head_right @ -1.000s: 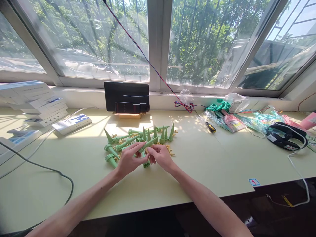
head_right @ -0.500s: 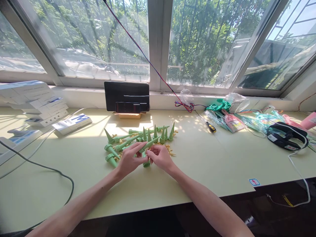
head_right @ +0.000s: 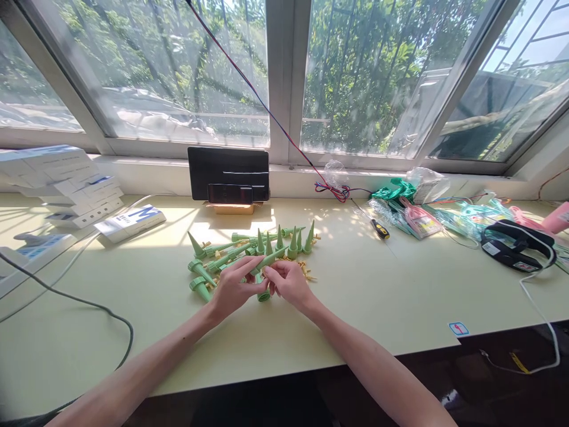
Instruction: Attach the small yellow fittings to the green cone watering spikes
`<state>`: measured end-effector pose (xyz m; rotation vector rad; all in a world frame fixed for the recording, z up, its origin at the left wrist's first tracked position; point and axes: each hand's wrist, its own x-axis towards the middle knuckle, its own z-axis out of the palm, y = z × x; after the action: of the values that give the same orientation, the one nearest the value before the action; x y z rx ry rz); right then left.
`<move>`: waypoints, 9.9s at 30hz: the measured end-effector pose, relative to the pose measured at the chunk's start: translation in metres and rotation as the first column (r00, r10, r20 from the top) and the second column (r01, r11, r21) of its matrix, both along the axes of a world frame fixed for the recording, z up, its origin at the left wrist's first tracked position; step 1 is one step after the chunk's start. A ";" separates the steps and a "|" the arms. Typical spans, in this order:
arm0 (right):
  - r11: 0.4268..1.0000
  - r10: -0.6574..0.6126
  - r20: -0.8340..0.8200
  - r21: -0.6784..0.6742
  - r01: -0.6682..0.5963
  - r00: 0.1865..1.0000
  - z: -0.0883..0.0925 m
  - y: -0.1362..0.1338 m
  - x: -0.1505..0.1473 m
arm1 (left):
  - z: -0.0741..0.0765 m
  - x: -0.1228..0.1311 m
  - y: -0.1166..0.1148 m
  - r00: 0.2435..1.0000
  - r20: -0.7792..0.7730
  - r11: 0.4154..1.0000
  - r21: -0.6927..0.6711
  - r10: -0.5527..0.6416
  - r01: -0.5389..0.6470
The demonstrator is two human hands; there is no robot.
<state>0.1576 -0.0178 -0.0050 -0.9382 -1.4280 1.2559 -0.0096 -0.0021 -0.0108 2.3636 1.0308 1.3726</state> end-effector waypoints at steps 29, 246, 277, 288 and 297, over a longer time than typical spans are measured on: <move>0.989 -0.085 0.172 0.132 0.063 0.981 -0.002 -0.002 0.000 | -0.003 -0.001 0.001 1.000 -0.002 1.000 0.003 -0.012 0.012; 0.764 -0.482 0.192 0.570 0.303 0.855 -0.006 -0.008 -0.003 | 0.004 -0.001 -0.001 0.986 0.110 0.900 -0.406 -0.125 0.159; 0.764 -0.444 0.137 0.574 0.295 0.886 -0.009 -0.007 -0.009 | 0.018 0.006 -0.008 0.901 0.363 0.628 -0.650 -0.238 0.428; 0.795 -0.449 0.156 0.519 0.314 0.880 -0.006 -0.007 -0.007 | 0.015 0.003 -0.006 0.912 0.353 0.666 -0.631 -0.212 0.399; 0.814 -0.397 0.146 0.512 0.274 0.906 -0.008 -0.006 -0.005 | 0.018 0.004 -0.007 0.891 0.391 0.634 -0.634 -0.232 0.443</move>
<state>0.1530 -0.0234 -0.0128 -0.9636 -1.5805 0.4862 -0.0057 -0.0090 0.0075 1.6101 0.7727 0.8841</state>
